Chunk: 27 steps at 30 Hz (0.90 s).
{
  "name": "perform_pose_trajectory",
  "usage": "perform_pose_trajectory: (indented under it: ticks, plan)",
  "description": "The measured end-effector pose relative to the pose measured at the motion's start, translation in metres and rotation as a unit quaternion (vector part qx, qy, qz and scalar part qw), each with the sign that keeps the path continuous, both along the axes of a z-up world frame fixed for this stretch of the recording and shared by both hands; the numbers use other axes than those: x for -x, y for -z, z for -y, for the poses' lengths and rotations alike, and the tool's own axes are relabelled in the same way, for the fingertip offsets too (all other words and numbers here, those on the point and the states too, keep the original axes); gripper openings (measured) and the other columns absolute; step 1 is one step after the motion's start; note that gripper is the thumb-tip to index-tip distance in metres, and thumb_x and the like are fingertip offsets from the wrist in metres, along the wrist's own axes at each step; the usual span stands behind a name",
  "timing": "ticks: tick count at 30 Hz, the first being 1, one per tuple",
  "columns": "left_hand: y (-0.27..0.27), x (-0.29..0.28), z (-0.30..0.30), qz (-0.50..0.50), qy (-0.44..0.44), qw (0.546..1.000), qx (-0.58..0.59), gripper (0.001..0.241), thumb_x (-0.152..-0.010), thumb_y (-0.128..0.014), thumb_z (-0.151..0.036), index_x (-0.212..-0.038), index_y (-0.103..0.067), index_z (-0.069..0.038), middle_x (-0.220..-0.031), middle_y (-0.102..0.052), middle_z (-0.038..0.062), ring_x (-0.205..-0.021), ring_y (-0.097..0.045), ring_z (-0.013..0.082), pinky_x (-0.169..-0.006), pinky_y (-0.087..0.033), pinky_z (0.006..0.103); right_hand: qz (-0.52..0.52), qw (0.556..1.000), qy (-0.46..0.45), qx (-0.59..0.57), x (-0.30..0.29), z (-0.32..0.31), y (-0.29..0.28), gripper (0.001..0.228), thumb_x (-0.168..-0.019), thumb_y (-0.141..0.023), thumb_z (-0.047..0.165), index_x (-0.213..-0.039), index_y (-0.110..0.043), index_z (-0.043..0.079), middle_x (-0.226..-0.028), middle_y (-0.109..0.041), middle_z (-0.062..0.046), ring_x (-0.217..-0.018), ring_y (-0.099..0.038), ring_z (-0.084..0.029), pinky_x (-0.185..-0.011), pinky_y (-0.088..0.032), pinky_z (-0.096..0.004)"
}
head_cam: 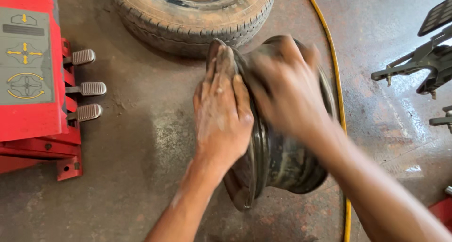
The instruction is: The person removes a tire from a rim using a tire changer, then scrubs the rim with a wire brush to remove rust and grime. The person rotates the rim while scrubbing to clean different sections.
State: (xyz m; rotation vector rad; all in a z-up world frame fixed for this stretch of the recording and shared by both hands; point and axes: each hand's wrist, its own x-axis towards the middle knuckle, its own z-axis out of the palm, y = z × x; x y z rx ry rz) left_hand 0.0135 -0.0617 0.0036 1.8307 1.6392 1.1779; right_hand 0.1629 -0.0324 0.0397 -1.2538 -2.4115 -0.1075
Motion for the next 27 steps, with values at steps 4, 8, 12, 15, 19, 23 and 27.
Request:
perform_pose_trajectory:
  ticks: [4, 8, 12, 15, 19, 23, 27]
  plan:
    - [0.007, -0.010, 0.031, 0.064, -0.006, 0.997, -0.052, 0.053, -0.110, -0.036, -0.018, -0.157, -0.035, 0.006, -0.164, -0.039, 0.023, -0.155, -0.039, 0.0353, -0.128, -0.031, 0.0495, -0.012, 1.000, 0.001, 0.016, -0.004, 0.023, 0.006, 0.019, -0.100, -0.068, 0.025, -0.109, -0.076, 0.010, -0.094, -0.075, -0.008, -0.104, -0.053, -0.026, -0.098, -0.030, -0.050]
    - [0.007, -0.008, 0.026, 0.010, -0.015, 0.999, -0.041, 0.050, -0.111, -0.038, -0.016, -0.156, -0.037, 0.006, -0.162, -0.041, 0.024, -0.153, -0.039, 0.0356, -0.128, -0.029, 0.0507, 0.006, 1.000, -0.015, 0.011, 0.012, -0.042, -0.002, 0.018, -0.102, -0.067, 0.023, -0.110, -0.076, 0.010, -0.095, -0.073, -0.012, -0.111, -0.054, -0.032, -0.097, -0.029, -0.050]
    - [0.004, -0.003, 0.025, 0.029, -0.003, 0.996, -0.084, 0.050, -0.111, -0.038, -0.015, -0.156, -0.038, 0.006, -0.163, -0.042, 0.023, -0.154, -0.039, 0.0366, -0.127, -0.028, 0.0501, -0.005, 1.000, 0.019, 0.008, -0.003, 0.034, -0.001, 0.017, -0.099, -0.066, 0.022, -0.105, -0.075, 0.009, -0.097, -0.071, -0.014, -0.105, -0.055, -0.026, -0.102, -0.031, -0.048]
    - [0.010, -0.012, 0.030, 0.060, -0.012, 0.996, -0.069, 0.050, -0.111, -0.037, -0.015, -0.156, -0.039, 0.005, -0.163, -0.042, 0.022, -0.153, -0.040, 0.0356, -0.127, -0.028, 0.0499, -0.025, 1.000, -0.006, -0.012, -0.008, 0.047, 0.009, 0.020, -0.100, -0.067, 0.025, -0.109, -0.076, 0.009, -0.094, -0.076, -0.009, -0.104, -0.055, -0.025, -0.100, -0.031, -0.048]
    - [0.007, -0.010, 0.019, 0.033, -0.022, 0.999, -0.033, 0.048, -0.111, -0.040, -0.017, -0.154, -0.041, 0.003, -0.160, -0.045, 0.021, -0.150, -0.042, 0.0344, -0.126, -0.030, 0.0492, 0.026, 0.999, -0.017, -0.025, 0.020, -0.068, 0.002, 0.021, -0.095, -0.069, 0.025, -0.103, -0.075, 0.007, -0.093, -0.073, -0.013, -0.109, -0.054, -0.030, -0.088, -0.032, -0.050]
    - [0.003, -0.009, 0.022, 0.025, -0.021, 0.996, -0.080, 0.050, -0.110, -0.039, -0.015, -0.156, -0.038, 0.007, -0.162, -0.041, 0.025, -0.153, -0.038, 0.0366, -0.126, -0.028, 0.0500, -0.017, 1.000, 0.013, -0.009, -0.002, 0.013, 0.009, 0.019, -0.103, -0.065, 0.024, -0.106, -0.074, 0.008, -0.089, -0.068, -0.013, -0.097, -0.054, -0.027, -0.094, -0.034, -0.048]
    - [0.014, -0.016, 0.040, 0.066, -0.017, 0.993, -0.095, 0.050, -0.112, -0.038, -0.013, -0.158, -0.036, 0.007, -0.163, -0.040, 0.025, -0.154, -0.039, 0.0366, -0.128, -0.028, 0.0504, -0.036, 0.999, 0.002, -0.039, -0.011, 0.027, 0.018, 0.020, -0.103, -0.065, 0.026, -0.104, -0.074, 0.008, -0.095, -0.069, -0.015, -0.098, -0.056, -0.030, -0.094, -0.034, -0.050]
